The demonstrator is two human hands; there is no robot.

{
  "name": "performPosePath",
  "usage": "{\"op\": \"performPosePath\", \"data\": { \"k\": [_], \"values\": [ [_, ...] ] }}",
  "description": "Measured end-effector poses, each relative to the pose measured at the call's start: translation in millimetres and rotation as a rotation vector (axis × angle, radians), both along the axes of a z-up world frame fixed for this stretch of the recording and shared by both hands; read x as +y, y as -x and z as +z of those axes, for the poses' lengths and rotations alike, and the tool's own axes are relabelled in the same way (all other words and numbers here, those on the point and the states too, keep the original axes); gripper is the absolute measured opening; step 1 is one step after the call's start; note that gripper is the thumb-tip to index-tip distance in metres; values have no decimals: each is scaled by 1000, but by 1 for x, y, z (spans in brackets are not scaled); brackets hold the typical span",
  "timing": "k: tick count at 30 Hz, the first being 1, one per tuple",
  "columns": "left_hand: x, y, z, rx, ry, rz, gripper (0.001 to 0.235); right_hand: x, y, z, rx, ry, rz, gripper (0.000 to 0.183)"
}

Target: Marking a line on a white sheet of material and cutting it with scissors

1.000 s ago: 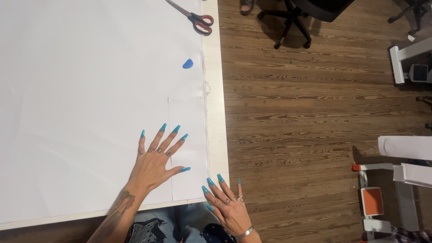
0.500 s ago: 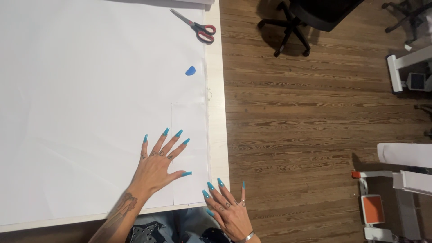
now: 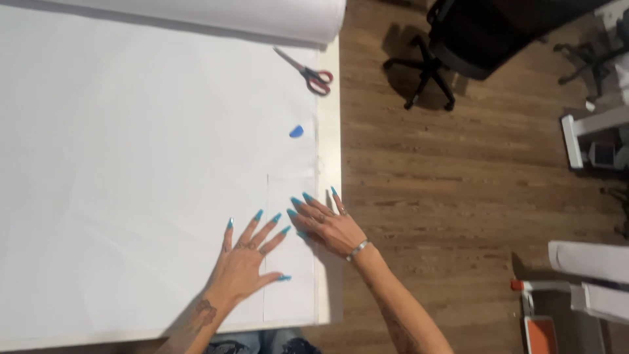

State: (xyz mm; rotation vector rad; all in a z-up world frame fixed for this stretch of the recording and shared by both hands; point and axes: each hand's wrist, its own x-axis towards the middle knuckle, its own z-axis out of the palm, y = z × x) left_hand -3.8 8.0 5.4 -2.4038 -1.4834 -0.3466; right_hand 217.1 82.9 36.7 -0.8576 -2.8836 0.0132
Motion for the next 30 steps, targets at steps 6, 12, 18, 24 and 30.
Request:
{"op": "performPosePath", "data": {
  "k": [6,12,18,24,30],
  "values": [
    [-4,-7,-1,-189,120,34,110,19,-4,3,66,92,116,46],
    [4,2,-5,-242,95,-13,109,33,-8,-11,39,111,199,45],
    [1,-6,-4,-259,194,13,104,39,-15,-15,215,39,316,44],
    [-1,-69,-18,-434,264,261,32,43,-14,-7,327,73,349,36],
    [28,-147,-13,-620,223,686,58,37,-26,-30,323,141,312,38]
  ]
}}
